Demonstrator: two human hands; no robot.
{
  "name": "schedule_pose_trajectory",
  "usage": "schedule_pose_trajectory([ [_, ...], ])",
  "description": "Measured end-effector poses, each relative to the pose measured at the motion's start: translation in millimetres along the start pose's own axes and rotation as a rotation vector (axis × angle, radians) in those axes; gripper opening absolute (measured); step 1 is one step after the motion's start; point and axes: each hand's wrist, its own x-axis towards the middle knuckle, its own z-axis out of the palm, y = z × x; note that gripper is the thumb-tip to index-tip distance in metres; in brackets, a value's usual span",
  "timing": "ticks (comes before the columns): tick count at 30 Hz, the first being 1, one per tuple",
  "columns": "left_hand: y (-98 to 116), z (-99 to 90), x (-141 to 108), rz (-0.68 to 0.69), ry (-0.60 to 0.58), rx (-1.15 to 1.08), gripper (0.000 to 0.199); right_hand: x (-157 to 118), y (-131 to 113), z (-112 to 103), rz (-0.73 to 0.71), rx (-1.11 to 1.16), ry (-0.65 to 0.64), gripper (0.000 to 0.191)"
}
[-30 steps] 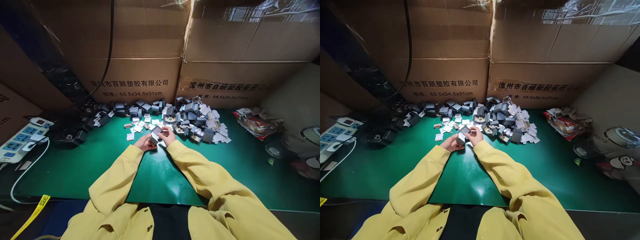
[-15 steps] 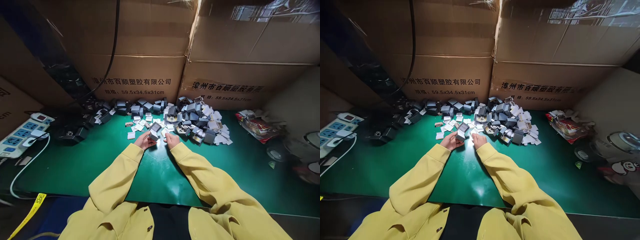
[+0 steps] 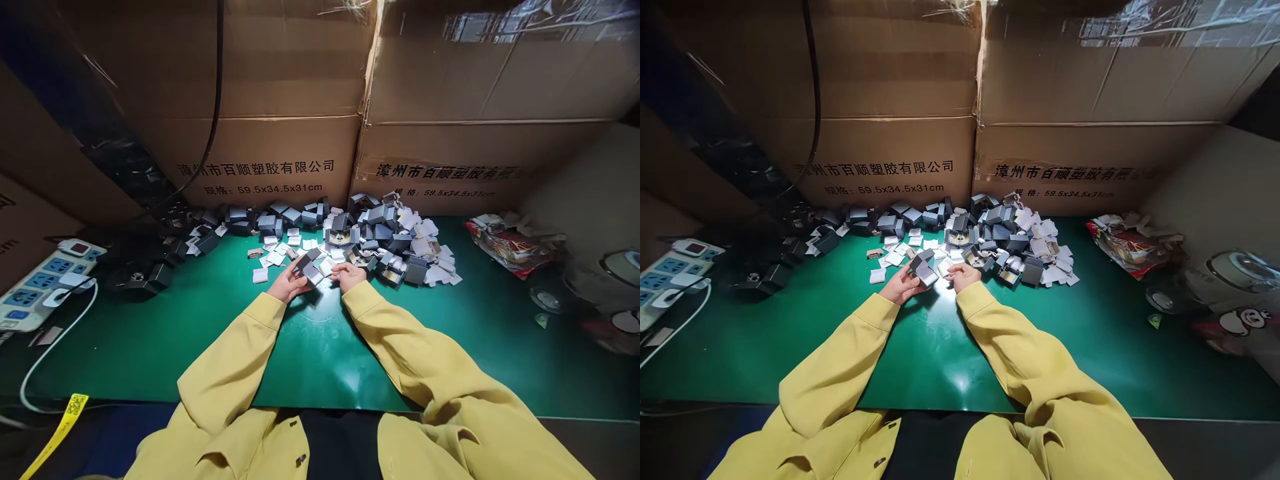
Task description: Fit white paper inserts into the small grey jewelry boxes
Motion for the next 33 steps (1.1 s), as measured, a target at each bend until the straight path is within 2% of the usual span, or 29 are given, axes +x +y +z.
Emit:
schedule_pose_trajectory([
  [2,0,1.5,0,0.056,0.011,0.073,0.092,0,-4,-1,0.002,-0.008,0.009,0.018],
  [4,1,3.3,0,0.14,0.03,0.205,0.089,-1,-11,0,-0.025,-0.025,-0.044,0.021],
  [7,1,5.6,-3,0.293,0.038,0.476,0.072,-4,-21,4,-0.078,-0.045,-0.207,0.024],
  [11,2,7.0,-7,0.433,-0.035,0.718,0.051,-8,-29,8,-0.026,-0.015,-0.355,0.019],
  [18,0,6.7,-5,0.53,-0.069,0.832,0.053,-10,-37,5,0.006,0.042,-0.403,0.015],
  [23,-7,1.5,-3,0.643,-0.058,0.951,0.058,-12,-34,11,0.068,0.064,-0.412,0.021],
  [27,-12,-2.7,-2,0.616,-0.037,0.959,0.062,-14,-25,16,0.105,0.061,-0.356,0.023],
  [30,-13,-3.6,0,0.511,-0.042,0.886,0.066,-13,-21,17,0.128,0.056,-0.346,0.04],
  [33,-13,-3.6,1,0.418,0.003,0.793,0.07,-12,-19,18,0.121,0.131,-0.441,0.053],
])
